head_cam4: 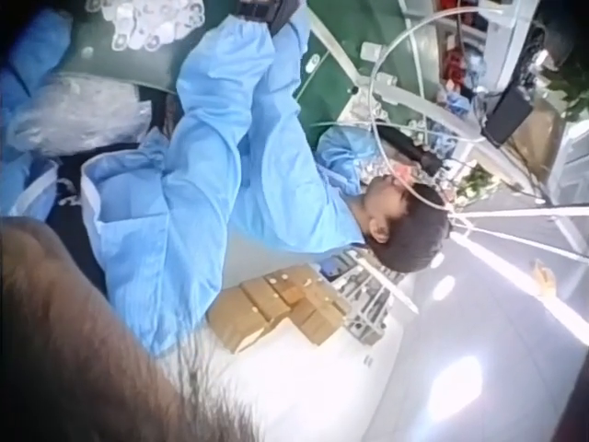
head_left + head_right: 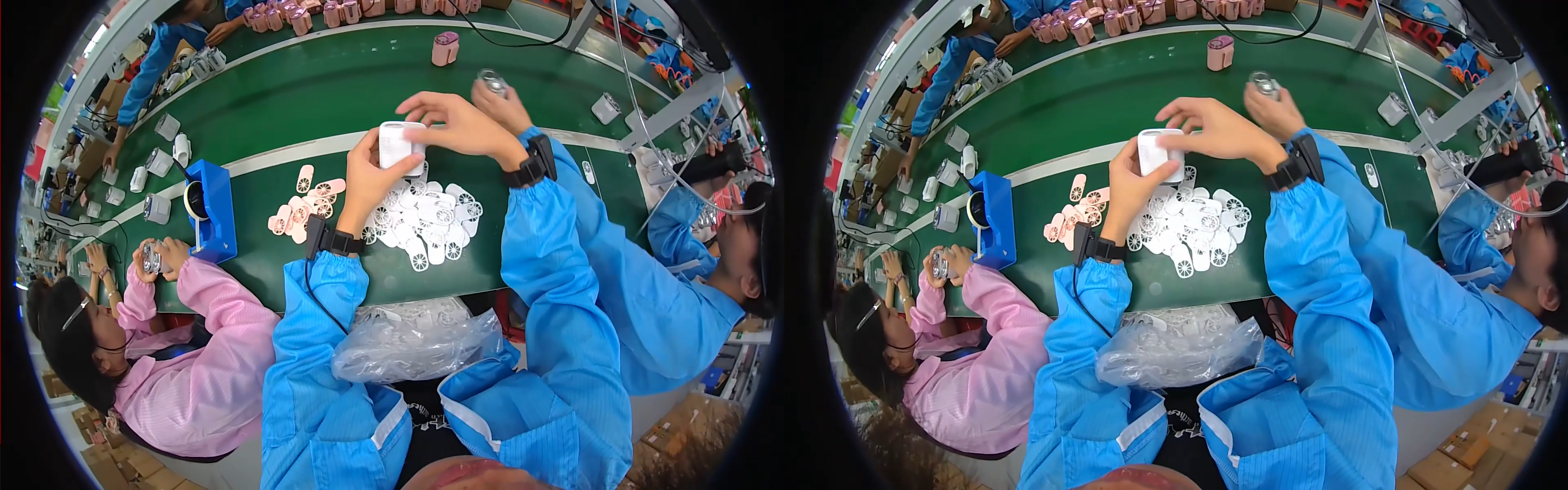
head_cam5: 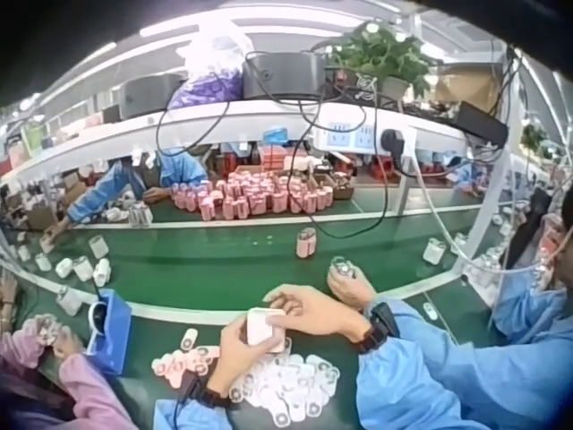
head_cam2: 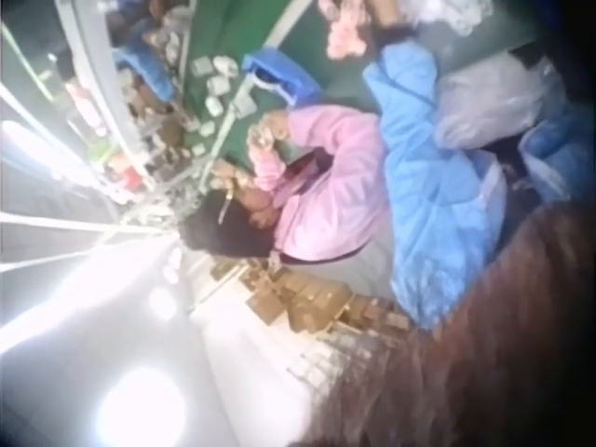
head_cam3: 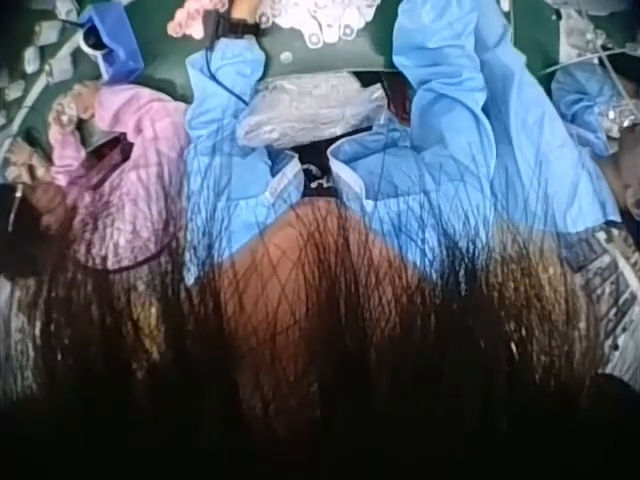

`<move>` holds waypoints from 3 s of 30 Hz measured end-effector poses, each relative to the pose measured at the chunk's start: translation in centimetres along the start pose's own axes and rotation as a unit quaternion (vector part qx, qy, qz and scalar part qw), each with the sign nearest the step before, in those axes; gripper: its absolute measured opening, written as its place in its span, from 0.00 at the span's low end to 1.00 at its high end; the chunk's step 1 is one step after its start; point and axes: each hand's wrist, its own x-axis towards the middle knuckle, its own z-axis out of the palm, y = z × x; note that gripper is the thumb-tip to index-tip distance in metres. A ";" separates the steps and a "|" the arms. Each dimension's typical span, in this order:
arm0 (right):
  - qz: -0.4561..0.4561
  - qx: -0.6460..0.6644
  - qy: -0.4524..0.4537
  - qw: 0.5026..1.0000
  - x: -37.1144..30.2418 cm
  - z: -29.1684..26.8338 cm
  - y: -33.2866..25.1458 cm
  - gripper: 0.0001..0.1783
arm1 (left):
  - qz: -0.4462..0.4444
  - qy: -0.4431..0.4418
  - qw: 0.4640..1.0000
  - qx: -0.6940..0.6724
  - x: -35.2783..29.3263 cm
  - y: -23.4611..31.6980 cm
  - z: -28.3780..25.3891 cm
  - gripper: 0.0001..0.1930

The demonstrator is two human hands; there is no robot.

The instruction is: Manually assembling small white electronic components on a factory production line.

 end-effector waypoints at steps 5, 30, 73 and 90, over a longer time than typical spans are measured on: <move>-0.056 -0.103 0.121 0.986 -2.4 2.5 5.5 0.17 | -0.043 0.114 0.992 -0.038 0.7 -1.1 -0.3 0.25; -0.071 -0.313 0.153 0.935 -6.1 3.7 7.1 0.04 | -0.153 0.145 0.974 -0.087 -0.8 -1.7 -1.6 0.22; -0.157 -0.045 0.304 0.939 -6.0 4.1 2.3 0.13 | 0.003 -0.038 0.998 0.041 -1.5 -0.2 0.9 0.36; -0.128 -0.031 0.255 0.958 -5.8 7.5 1.8 0.41 | -0.063 0.032 0.997 0.021 -2.1 0.8 1.7 0.26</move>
